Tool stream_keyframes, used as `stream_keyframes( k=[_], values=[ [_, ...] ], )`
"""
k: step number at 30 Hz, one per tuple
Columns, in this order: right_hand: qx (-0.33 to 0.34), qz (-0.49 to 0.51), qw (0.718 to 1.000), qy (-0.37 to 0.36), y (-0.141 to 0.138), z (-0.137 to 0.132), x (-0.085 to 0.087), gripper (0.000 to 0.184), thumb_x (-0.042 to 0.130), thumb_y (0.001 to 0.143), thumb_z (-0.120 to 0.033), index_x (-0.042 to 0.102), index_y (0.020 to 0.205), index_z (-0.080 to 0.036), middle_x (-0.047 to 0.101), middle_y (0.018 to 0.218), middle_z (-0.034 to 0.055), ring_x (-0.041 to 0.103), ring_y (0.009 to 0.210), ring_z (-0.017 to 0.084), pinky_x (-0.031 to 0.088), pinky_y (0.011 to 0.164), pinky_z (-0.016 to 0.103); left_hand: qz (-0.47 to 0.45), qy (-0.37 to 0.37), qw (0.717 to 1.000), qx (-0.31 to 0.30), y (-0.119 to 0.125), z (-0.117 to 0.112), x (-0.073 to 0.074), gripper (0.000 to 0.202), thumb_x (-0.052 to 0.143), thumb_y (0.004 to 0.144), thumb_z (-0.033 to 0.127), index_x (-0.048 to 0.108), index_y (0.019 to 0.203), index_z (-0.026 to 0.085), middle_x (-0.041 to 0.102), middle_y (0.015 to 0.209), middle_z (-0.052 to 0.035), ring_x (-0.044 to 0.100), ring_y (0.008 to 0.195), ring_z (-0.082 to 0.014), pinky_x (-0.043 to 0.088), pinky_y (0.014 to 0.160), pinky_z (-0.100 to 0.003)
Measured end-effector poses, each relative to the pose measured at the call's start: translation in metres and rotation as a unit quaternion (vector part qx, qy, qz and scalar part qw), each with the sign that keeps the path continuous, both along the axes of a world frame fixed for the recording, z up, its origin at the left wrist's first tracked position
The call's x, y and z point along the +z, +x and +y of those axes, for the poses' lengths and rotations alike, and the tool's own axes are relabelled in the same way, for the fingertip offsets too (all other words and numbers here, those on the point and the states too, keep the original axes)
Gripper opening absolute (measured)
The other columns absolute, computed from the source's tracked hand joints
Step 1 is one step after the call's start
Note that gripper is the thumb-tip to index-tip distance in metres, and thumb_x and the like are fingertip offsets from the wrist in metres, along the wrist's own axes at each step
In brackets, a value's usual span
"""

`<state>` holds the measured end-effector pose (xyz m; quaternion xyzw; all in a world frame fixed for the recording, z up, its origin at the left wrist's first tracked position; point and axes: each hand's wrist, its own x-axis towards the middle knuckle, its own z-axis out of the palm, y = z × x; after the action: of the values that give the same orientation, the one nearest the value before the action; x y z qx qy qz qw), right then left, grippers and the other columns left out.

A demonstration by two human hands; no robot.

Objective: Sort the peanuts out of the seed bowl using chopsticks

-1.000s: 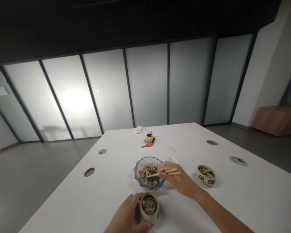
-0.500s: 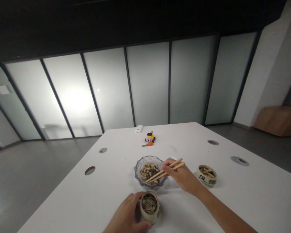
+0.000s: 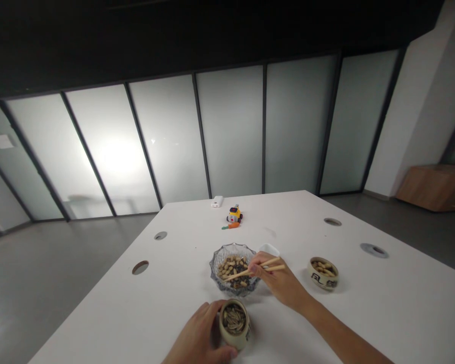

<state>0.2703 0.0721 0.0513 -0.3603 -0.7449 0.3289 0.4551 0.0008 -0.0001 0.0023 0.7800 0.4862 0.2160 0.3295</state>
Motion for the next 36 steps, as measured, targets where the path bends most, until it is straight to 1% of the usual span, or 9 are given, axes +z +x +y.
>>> stream_keyframes(
  k=[5,10,15,18,22,25,30,33,36],
  values=[
    [-0.010,0.005,1.000,0.000,-0.005,-0.005,0.001,0.050,0.059,0.103,-0.064,0.074,0.082,-0.021,0.068,0.082,0.0028,0.063,0.078,0.020,0.049,0.073,0.031,0.002,-0.003,1.000,-0.001,-0.001,0.002,-0.004,0.075,0.088,0.075,0.042,0.062,0.144,0.024,0.071,0.133,-0.0120,0.064,0.118,-0.0350,0.048,0.104,-0.040],
    [-0.019,-0.003,1.000,0.009,-0.007,-0.007,0.001,0.055,0.057,0.103,-0.068,0.073,0.079,-0.021,0.067,0.080,0.0030,0.063,0.077,0.020,0.049,0.073,0.031,-0.001,-0.007,1.000,0.005,0.000,0.001,-0.003,0.075,0.089,0.075,0.043,0.062,0.143,0.024,0.071,0.133,-0.0120,0.064,0.120,-0.0350,0.048,0.106,-0.040],
    [-0.029,-0.006,0.999,0.020,-0.007,-0.006,-0.003,0.060,0.053,0.104,-0.068,0.075,0.075,-0.021,0.070,0.080,0.0064,0.067,0.080,0.022,0.053,0.076,0.034,0.004,-0.001,1.000,0.003,-0.001,0.002,-0.005,0.074,0.087,0.077,0.042,0.062,0.143,0.023,0.070,0.134,-0.0126,0.064,0.120,-0.0351,0.048,0.106,-0.040],
    [-0.032,0.023,0.999,-0.004,-0.007,-0.003,-0.002,0.061,0.056,0.101,-0.072,0.076,0.077,-0.020,0.070,0.082,0.0080,0.069,0.080,0.024,0.059,0.073,0.035,-0.001,0.001,1.000,0.000,-0.001,0.002,-0.006,0.075,0.087,0.077,0.044,0.062,0.144,0.023,0.070,0.133,-0.0131,0.064,0.118,-0.0353,0.048,0.105,-0.042],
    [-0.010,0.128,0.986,-0.102,0.003,0.001,0.014,0.062,0.069,0.086,-0.081,0.074,0.080,-0.019,0.070,0.088,0.0074,0.073,0.081,0.024,0.068,0.077,0.041,-0.007,0.003,1.000,-0.004,-0.002,0.001,-0.004,0.072,0.086,0.077,0.041,0.062,0.143,0.023,0.071,0.133,-0.0123,0.064,0.118,-0.0347,0.049,0.104,-0.040],
    [0.005,0.184,0.968,-0.173,0.015,0.000,0.032,0.062,0.077,0.079,-0.081,0.069,0.077,-0.019,0.070,0.081,0.0042,0.076,0.079,0.024,0.069,0.082,0.044,-0.001,0.000,1.000,-0.004,-0.001,0.001,-0.002,0.071,0.086,0.077,0.041,0.063,0.142,0.023,0.071,0.134,-0.0124,0.064,0.120,-0.0352,0.049,0.105,-0.041],
    [0.061,0.168,0.953,-0.243,0.018,-0.011,0.048,0.059,0.081,0.079,-0.075,0.067,0.074,-0.018,0.070,0.074,0.0025,0.076,0.077,0.023,0.068,0.073,0.039,0.004,0.009,1.000,-0.007,-0.001,0.001,-0.001,0.073,0.084,0.079,0.047,0.061,0.144,0.023,0.072,0.131,-0.0123,0.066,0.114,-0.0342,0.051,0.102,-0.040],
    [0.055,0.150,0.959,-0.236,0.012,-0.014,0.049,0.062,0.077,0.080,-0.079,0.066,0.074,-0.019,0.070,0.072,0.0025,0.075,0.072,0.022,0.068,0.071,0.039,0.007,0.008,1.000,-0.004,-0.001,0.002,-0.002,0.071,0.084,0.079,0.045,0.062,0.143,0.023,0.072,0.129,-0.0123,0.066,0.114,-0.0346,0.051,0.102,-0.041],
    [0.012,0.152,0.973,-0.176,0.010,-0.012,0.048,0.065,0.069,0.082,-0.085,0.066,0.075,-0.020,0.070,0.074,0.0032,0.075,0.073,0.023,0.067,0.072,0.040,0.004,0.006,1.000,0.000,-0.002,0.003,-0.004,0.073,0.086,0.077,0.045,0.062,0.143,0.022,0.071,0.131,-0.0133,0.065,0.117,-0.0358,0.050,0.104,-0.042]
  ],
)
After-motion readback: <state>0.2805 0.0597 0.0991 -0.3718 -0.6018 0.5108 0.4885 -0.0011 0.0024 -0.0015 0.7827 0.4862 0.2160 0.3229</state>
